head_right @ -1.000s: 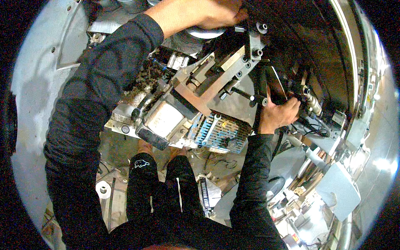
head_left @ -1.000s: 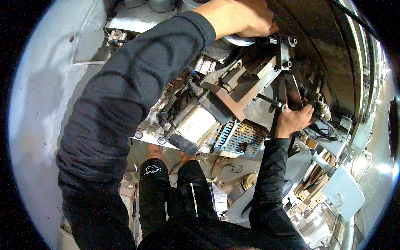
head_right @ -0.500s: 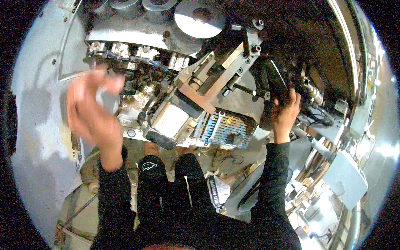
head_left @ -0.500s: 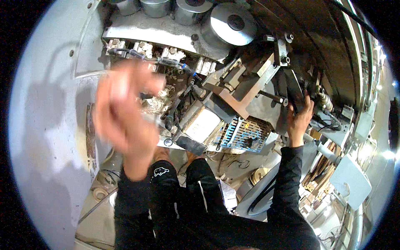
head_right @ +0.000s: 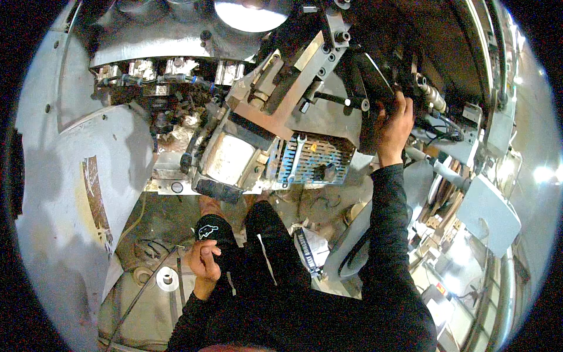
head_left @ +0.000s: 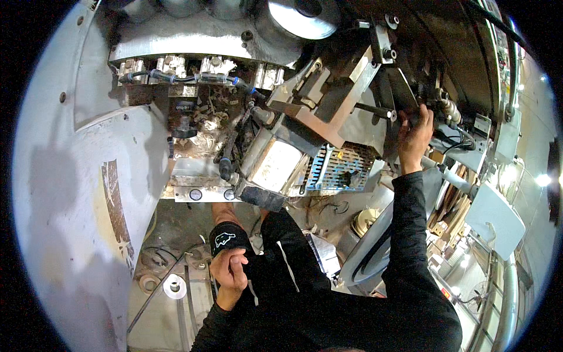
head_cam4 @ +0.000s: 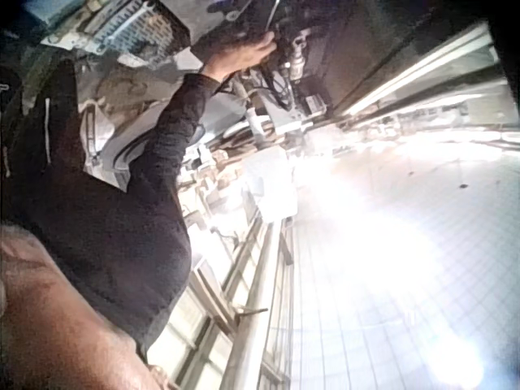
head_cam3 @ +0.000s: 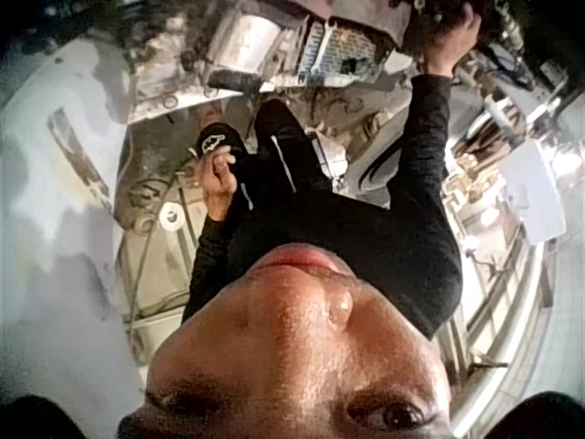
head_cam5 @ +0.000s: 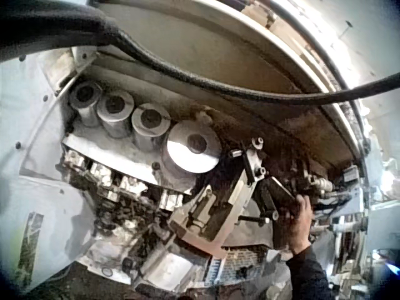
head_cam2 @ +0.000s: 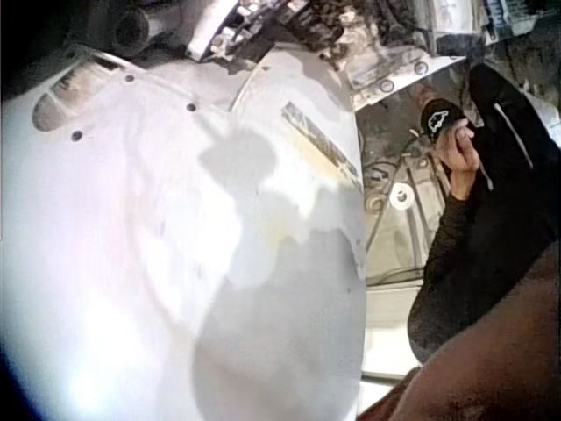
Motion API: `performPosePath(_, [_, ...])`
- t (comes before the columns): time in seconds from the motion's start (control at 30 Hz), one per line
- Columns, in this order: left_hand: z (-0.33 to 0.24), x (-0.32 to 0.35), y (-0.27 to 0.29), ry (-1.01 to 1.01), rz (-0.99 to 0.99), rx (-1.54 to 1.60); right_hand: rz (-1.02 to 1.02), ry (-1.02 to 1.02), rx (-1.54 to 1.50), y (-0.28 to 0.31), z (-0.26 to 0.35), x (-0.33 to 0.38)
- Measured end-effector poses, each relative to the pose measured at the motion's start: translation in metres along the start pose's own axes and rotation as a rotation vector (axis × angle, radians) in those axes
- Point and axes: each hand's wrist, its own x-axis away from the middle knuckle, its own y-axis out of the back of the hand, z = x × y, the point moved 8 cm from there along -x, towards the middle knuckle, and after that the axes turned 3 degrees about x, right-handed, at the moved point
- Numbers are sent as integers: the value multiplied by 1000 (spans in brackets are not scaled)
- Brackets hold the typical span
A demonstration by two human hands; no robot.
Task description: The person adjusts internal components of an industrial machine using a wrench and a hex key, then walks through the workshop to move a white wood panel and a cardboard box.
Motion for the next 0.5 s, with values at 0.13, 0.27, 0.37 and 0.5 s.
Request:
performPosePath(0.13, [25,13,-3,93,20,-16,-50,38,15,8,6,-4])
performPosePath(0.27, [15,5,-14,73,78,-49,-164,-115,107,2,6,-7])
performPosePath(0.37, [18,3,-17,80,93,-41,-192,-173,159,5,20,-14])
performPosePath(0.5, [24,2,-17,113,102,-48,-181,-61,149,4,12,-8])
